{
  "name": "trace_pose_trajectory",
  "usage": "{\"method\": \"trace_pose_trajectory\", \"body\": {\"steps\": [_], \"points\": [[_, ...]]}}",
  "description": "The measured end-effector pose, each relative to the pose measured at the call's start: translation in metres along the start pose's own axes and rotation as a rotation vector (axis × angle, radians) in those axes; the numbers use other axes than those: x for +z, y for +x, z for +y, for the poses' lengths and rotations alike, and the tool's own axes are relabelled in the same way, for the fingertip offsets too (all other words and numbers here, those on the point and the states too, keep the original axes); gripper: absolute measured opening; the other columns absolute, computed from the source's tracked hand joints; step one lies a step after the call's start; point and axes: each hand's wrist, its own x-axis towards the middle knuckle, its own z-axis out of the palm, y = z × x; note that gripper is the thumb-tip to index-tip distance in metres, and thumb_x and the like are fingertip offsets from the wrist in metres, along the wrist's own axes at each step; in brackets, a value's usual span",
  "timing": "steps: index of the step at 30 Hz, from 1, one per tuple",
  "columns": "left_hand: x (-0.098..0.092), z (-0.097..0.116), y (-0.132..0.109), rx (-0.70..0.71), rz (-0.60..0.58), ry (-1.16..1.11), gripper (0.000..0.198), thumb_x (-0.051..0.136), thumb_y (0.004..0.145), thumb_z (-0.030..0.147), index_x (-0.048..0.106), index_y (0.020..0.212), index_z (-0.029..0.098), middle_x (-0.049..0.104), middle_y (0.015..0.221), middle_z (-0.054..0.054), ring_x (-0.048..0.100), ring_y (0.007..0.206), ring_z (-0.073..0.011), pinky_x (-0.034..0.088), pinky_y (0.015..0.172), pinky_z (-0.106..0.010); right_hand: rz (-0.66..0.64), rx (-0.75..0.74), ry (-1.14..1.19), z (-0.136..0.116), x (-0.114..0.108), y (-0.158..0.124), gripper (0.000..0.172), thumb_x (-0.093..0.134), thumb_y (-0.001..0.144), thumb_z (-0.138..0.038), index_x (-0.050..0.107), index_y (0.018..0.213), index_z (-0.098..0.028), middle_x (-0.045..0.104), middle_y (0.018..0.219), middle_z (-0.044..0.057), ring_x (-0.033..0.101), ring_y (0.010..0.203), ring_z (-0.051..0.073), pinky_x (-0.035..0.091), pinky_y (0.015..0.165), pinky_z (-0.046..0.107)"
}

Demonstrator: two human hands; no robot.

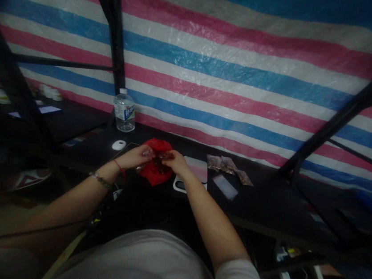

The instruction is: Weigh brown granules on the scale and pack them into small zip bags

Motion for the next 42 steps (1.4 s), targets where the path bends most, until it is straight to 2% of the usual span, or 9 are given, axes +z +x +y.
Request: {"method": "trace_pose_trajectory", "body": {"steps": [4,10,15,24,27,31,33,37,42], "points": [[0.008,0.005,-0.002,-0.021,-0.092,0.067,0.035,0.061,0.068,0.039,0.061,0.095,0.016,0.069,0.089,-0.006,0.064,0.085,-0.0236,0.05,0.077,-0.034,0.023,-0.025,0.052,-0.004,-0.008,-0.002,0.037,0.07,0.059,-0.012,0.06,0.094,-0.016,0.066,0.09,0.002,0.062,0.081,0.015,0.049,0.079,0.031],[0.015,0.011,-0.003,-0.054,-0.032,0.097,0.047,0.066,0.066,0.041,0.058,0.105,0.016,0.068,0.1,-0.008,0.064,0.09,-0.0244,0.049,0.082,-0.035,0.016,-0.064,-0.038,-0.015,-0.02,-0.007,0.038,0.071,0.06,-0.016,0.06,0.096,-0.016,0.065,0.094,0.003,0.061,0.083,0.014,0.048,0.079,0.03],[0.019,0.016,-0.005,-0.061,0.031,0.078,0.048,0.067,0.067,0.051,0.059,0.099,0.016,0.068,0.095,-0.007,0.064,0.086,-0.0233,0.049,0.077,-0.033,0.092,-0.08,-0.263,-0.015,-0.048,-0.019,0.057,0.07,0.067,-0.022,0.053,0.122,-0.018,0.065,0.097,0.004,0.061,0.085,0.015,0.048,0.08,0.031],[0.033,0.036,-0.014,0.029,0.056,0.0,0.035,0.065,0.071,0.047,0.057,0.087,0.018,0.064,0.081,-0.001,0.06,0.073,-0.0164,0.047,0.068,-0.028,0.335,0.006,-0.669,0.012,-0.103,-0.05,0.037,0.064,0.07,-0.023,0.06,0.106,-0.017,0.068,0.098,0.007,0.064,0.09,0.02,0.047,0.086,0.037],[0.038,0.043,-0.018,0.047,0.039,0.046,0.035,0.064,0.071,0.048,0.057,0.087,0.018,0.065,0.082,-0.002,0.061,0.074,-0.0172,0.048,0.069,-0.029,0.337,0.012,-0.771,0.01,-0.107,-0.055,0.044,0.063,0.07,-0.022,0.059,0.113,-0.015,0.065,0.109,0.011,0.06,0.102,0.024,0.044,0.094,0.041],[0.042,0.057,-0.025,0.124,0.038,0.174,0.035,0.064,0.072,0.049,0.055,0.09,0.02,0.066,0.084,-0.002,0.062,0.075,-0.0186,0.048,0.069,-0.029,0.435,-0.183,-0.8,-0.017,-0.094,-0.068,0.06,0.064,0.07,-0.022,0.051,0.129,-0.016,0.049,0.132,0.015,0.042,0.127,0.028,0.031,0.108,0.048],[0.045,0.067,-0.029,0.162,0.028,0.242,0.035,0.065,0.072,0.048,0.055,0.091,0.02,0.066,0.086,-0.003,0.063,0.078,-0.0199,0.047,0.07,-0.03,0.374,-0.28,-0.704,-0.037,-0.08,-0.079,0.044,0.059,0.076,-0.021,0.058,0.12,-0.019,0.05,0.129,0.013,0.045,0.124,0.025,0.037,0.104,0.044],[0.057,0.09,-0.043,0.21,-0.031,0.361,0.032,0.065,0.072,0.044,0.055,0.093,0.022,0.065,0.085,-0.004,0.063,0.079,-0.0223,0.046,0.069,-0.031,0.062,-0.262,-0.512,-0.068,-0.049,-0.101,0.021,0.054,0.083,-0.024,0.069,0.098,-0.022,0.056,0.122,0.008,0.054,0.112,0.02,0.048,0.087,0.032],[0.072,0.105,-0.059,0.31,-0.106,0.498,0.028,0.067,0.07,0.041,0.058,0.088,0.021,0.065,0.085,-0.009,0.064,0.084,-0.0282,0.045,0.076,-0.036,-0.198,-0.073,-0.497,-0.069,-0.036,-0.11,0.018,0.051,0.082,-0.02,0.068,0.075,-0.016,0.063,0.069,0.0,0.058,0.066,0.013,0.043,0.059,0.022]]}}
